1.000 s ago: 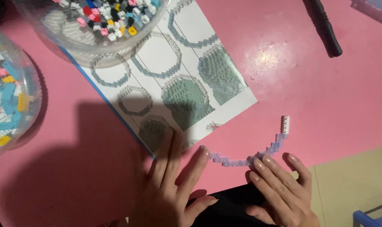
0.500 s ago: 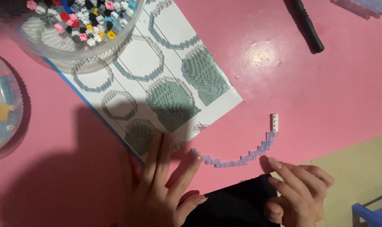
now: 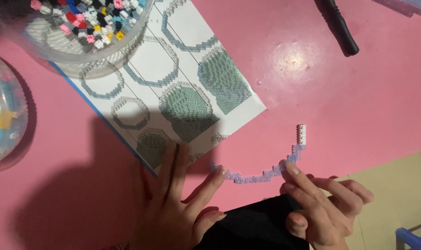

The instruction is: Assembling a structure using small interlocking toy blocks and a small hammer on a pink table.

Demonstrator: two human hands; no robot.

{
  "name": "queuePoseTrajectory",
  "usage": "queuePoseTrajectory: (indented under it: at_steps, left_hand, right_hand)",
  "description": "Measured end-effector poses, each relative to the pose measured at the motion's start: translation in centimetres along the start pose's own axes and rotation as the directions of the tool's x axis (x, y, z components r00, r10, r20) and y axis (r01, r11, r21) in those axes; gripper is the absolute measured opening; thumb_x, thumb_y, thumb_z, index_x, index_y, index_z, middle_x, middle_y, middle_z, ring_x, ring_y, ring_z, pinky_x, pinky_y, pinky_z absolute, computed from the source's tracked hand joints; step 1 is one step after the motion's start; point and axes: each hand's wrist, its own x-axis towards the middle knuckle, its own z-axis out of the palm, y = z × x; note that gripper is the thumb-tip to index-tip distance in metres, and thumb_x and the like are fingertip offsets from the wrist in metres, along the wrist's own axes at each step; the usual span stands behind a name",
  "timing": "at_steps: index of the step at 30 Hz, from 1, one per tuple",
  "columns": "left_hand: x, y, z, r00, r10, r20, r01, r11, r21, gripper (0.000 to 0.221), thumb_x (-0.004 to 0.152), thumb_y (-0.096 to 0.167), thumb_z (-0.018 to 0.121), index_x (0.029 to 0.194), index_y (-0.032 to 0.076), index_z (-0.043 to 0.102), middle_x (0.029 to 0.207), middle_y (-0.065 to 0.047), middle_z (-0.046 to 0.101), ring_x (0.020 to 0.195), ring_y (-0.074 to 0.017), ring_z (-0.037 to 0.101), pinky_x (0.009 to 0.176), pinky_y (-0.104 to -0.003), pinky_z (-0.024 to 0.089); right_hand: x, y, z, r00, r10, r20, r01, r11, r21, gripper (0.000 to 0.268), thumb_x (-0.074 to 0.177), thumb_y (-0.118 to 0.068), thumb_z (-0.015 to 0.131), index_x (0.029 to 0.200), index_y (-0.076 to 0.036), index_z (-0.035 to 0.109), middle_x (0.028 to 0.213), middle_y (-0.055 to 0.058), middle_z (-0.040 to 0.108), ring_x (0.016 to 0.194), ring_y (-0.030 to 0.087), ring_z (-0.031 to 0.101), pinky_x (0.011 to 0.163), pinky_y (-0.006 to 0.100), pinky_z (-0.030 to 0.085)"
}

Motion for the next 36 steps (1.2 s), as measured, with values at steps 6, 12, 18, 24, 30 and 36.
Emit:
queuePoseTrajectory:
  at_steps: [6, 12, 18, 24, 30, 36]
  left_hand:
    - [0.3, 0.1, -0.4, 0.999, -0.007, -0.054, 0.002, 0.996, -0.091, 0.046, 0.085, 0.057, 0.070, 0.129, 0.050, 0.075, 0.159, -0.029, 0.046, 0.150, -0.0381, 0.046, 0.101, -0.067, 0.040]
    - [0.0, -0.9, -0.1, 0.991, 0.093, -0.095, -0.094, 0.995, -0.011, 0.061, 0.087, 0.072, 0.074, 0.144, 0.052, 0.065, 0.155, -0.030, 0.050, 0.148, -0.0411, 0.047, 0.098, -0.070, 0.043]
    - [0.0, -1.4, -0.5, 0.984, 0.108, -0.140, -0.124, 0.986, -0.109, 0.065, 0.090, 0.072, 0.078, 0.147, 0.045, 0.062, 0.151, -0.035, 0.051, 0.145, -0.0439, 0.051, 0.101, -0.075, 0.044]
    - [-0.3, -1.4, -0.1, 0.968, 0.068, -0.242, -0.063, 0.998, 0.026, 0.070, 0.110, 0.065, 0.019, 0.154, 0.026, 0.058, 0.153, -0.024, 0.058, 0.143, -0.0339, 0.060, 0.098, -0.060, 0.051]
    - [-0.5, -1.5, -1.0, 0.985, 0.043, -0.164, -0.026, 0.994, 0.102, 0.072, 0.109, 0.065, 0.011, 0.161, 0.027, 0.044, 0.160, -0.019, 0.054, 0.151, -0.0285, 0.052, 0.099, -0.054, 0.052]
    - [-1.1, -1.4, -1.1, 0.999, 0.025, -0.043, -0.017, 0.983, 0.181, 0.089, 0.104, 0.087, 0.030, 0.166, 0.023, 0.036, 0.169, -0.014, 0.042, 0.157, -0.0260, 0.041, 0.093, -0.043, 0.049]
  right_hand:
    - [-0.1, -0.1, 0.4, 1.000, 0.014, -0.023, -0.014, 1.000, 0.000, 0.059, 0.112, -0.038, 0.029, 0.085, -0.009, 0.072, 0.102, 0.005, 0.082, 0.084, 0.020, 0.052, 0.086, 0.035, 0.032]
    - [-0.5, 1.5, 0.4, 0.994, -0.107, -0.003, 0.107, 0.994, 0.005, 0.055, 0.112, -0.033, 0.032, 0.083, -0.008, 0.072, 0.101, 0.006, 0.083, 0.085, 0.022, 0.054, 0.085, 0.035, 0.035]
    - [0.5, 2.0, -0.1, 0.984, -0.168, 0.051, 0.167, 0.986, 0.030, 0.055, 0.111, -0.035, 0.033, 0.089, -0.007, 0.074, 0.106, 0.011, 0.083, 0.091, 0.025, 0.054, 0.086, 0.036, 0.035]
    - [-0.1, 2.3, 0.1, 0.980, -0.196, 0.020, 0.196, 0.980, 0.025, 0.049, 0.109, -0.034, 0.041, 0.087, -0.003, 0.072, 0.105, 0.020, 0.083, 0.089, 0.032, 0.053, 0.084, 0.042, 0.037]
    - [0.8, 1.8, 0.4, 0.965, -0.242, 0.106, 0.241, 0.970, 0.025, 0.040, 0.092, -0.043, 0.093, 0.108, -0.009, 0.078, 0.121, 0.014, 0.079, 0.101, 0.032, 0.062, 0.091, 0.045, 0.041]
    - [3.6, -1.1, 0.7, 0.937, -0.279, 0.212, 0.273, 0.960, 0.058, 0.029, 0.098, -0.038, 0.085, 0.116, -0.016, 0.078, 0.129, 0.010, 0.077, 0.100, 0.028, 0.060, 0.095, 0.043, 0.036]
